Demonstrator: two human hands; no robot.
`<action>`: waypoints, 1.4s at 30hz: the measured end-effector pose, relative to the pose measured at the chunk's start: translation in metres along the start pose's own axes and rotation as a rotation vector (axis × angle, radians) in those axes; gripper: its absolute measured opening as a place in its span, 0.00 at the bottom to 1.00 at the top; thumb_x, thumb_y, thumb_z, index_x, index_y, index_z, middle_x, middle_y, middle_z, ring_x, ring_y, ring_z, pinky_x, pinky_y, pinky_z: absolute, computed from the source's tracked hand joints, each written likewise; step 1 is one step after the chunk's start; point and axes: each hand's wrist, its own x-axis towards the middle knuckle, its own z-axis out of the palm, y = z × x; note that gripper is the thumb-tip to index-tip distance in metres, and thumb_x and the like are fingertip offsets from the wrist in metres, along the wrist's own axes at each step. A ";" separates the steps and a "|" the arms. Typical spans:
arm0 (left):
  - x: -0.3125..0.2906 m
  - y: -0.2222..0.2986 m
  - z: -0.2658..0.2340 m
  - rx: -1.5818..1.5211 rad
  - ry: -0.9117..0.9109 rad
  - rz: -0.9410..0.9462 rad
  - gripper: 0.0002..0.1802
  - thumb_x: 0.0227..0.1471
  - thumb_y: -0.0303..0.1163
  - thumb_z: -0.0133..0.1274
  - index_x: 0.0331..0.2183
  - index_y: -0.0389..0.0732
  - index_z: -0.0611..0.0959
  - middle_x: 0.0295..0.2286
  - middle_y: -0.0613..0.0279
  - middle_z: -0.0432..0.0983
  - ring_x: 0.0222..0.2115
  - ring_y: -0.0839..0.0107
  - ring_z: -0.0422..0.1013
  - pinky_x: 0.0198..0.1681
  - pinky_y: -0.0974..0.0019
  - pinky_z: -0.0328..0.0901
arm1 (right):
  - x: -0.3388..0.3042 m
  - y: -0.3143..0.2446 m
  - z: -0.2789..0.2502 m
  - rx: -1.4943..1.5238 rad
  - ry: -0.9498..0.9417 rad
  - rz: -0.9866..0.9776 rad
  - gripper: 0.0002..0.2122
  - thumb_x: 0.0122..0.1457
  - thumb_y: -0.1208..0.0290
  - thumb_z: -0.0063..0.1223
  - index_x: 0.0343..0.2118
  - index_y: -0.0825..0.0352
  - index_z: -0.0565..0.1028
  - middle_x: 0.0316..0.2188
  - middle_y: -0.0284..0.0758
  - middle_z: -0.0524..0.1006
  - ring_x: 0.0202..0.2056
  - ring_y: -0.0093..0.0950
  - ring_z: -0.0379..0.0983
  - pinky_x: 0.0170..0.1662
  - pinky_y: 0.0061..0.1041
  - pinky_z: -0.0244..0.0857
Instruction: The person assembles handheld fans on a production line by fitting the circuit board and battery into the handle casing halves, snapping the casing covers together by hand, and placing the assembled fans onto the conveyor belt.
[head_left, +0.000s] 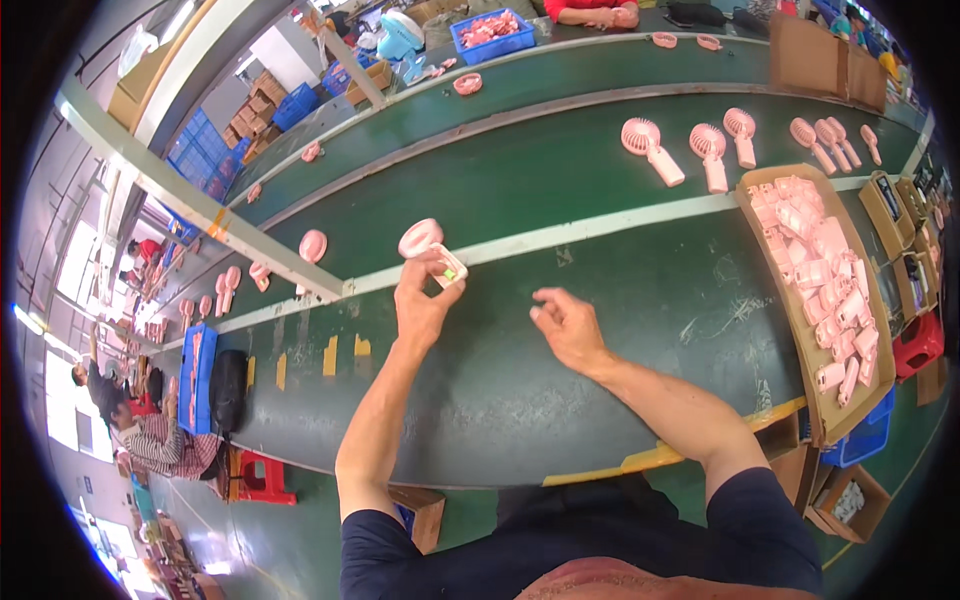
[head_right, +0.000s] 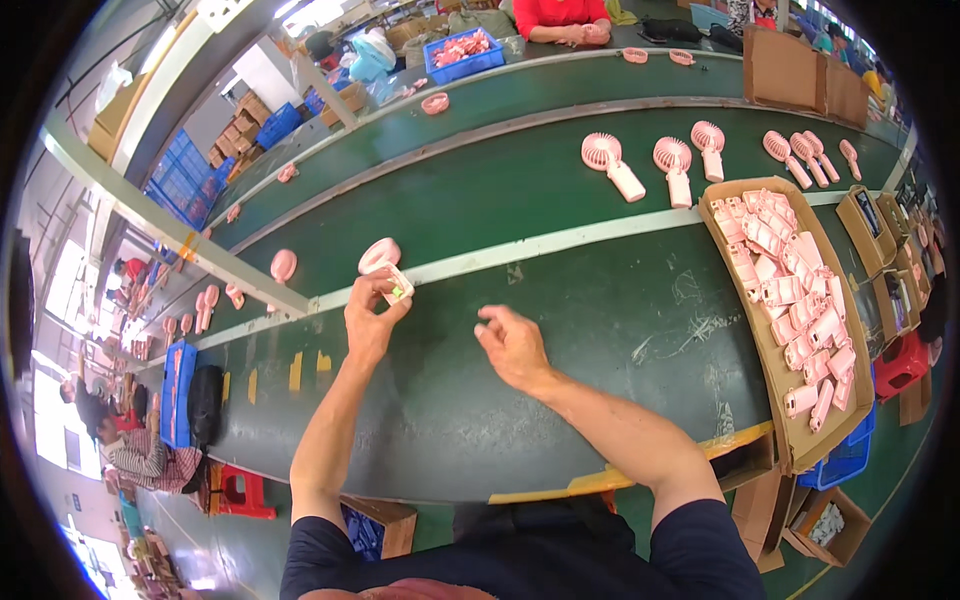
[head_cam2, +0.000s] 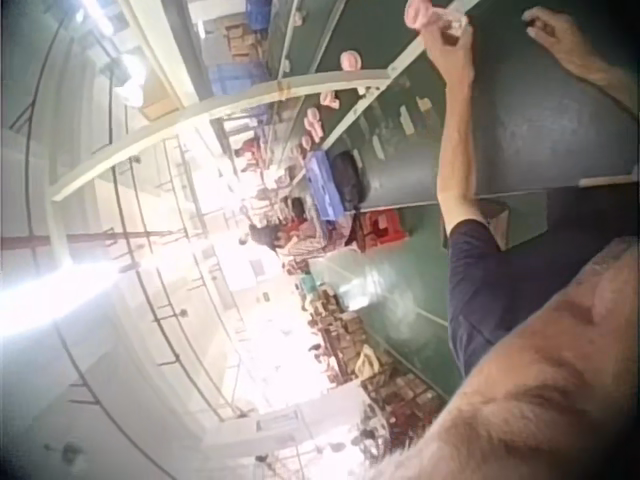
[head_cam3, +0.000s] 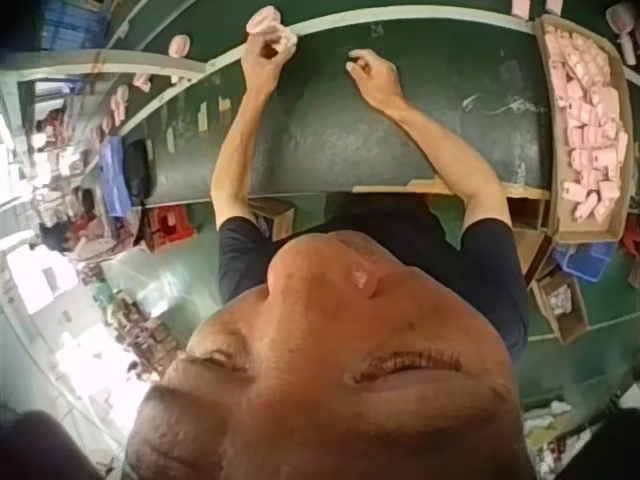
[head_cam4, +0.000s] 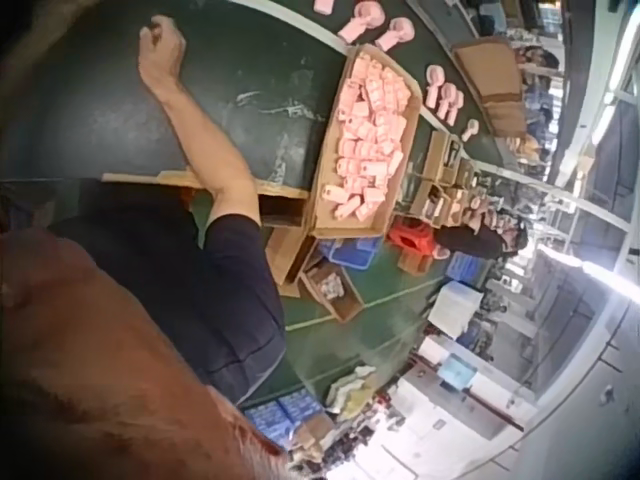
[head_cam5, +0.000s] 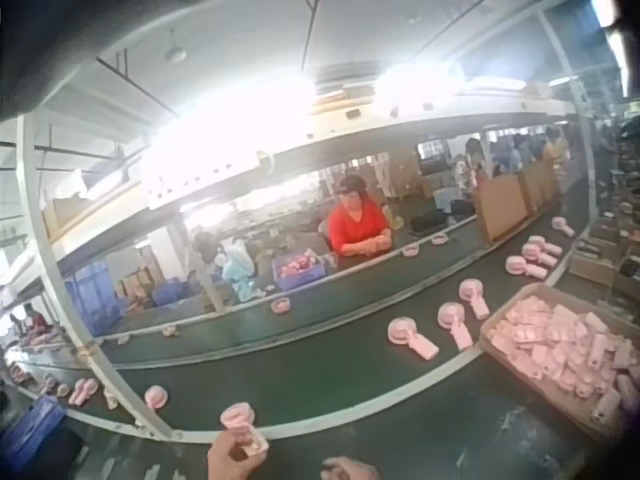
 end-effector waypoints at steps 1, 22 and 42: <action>-0.016 0.013 -0.002 0.009 -0.023 0.071 0.18 0.41 0.25 0.69 0.34 0.37 0.78 0.48 0.54 0.76 0.51 0.59 0.73 0.53 0.60 0.68 | 0.001 -0.001 0.001 0.026 0.047 -0.035 0.11 0.61 0.76 0.60 0.45 0.70 0.77 0.24 0.28 0.75 0.25 0.17 0.69 0.28 0.21 0.65; -0.160 0.094 0.025 0.377 -0.418 -0.169 0.28 0.50 0.34 0.60 0.51 0.33 0.74 0.41 0.42 0.79 0.42 0.43 0.76 0.45 0.47 0.69 | -0.002 -0.020 -0.006 -0.589 -0.082 -0.128 0.44 0.49 0.45 0.67 0.61 0.74 0.67 0.53 0.52 0.74 0.56 0.47 0.70 0.62 0.41 0.58; -0.098 0.079 0.071 -1.165 -0.284 -0.821 0.24 0.65 0.49 0.52 0.49 0.39 0.76 0.30 0.64 0.76 0.26 0.75 0.74 0.28 0.68 0.70 | -0.024 -0.068 -0.094 0.494 -0.470 0.087 0.35 0.49 0.74 0.69 0.62 0.72 0.67 0.51 0.37 0.78 0.51 0.26 0.75 0.58 0.28 0.68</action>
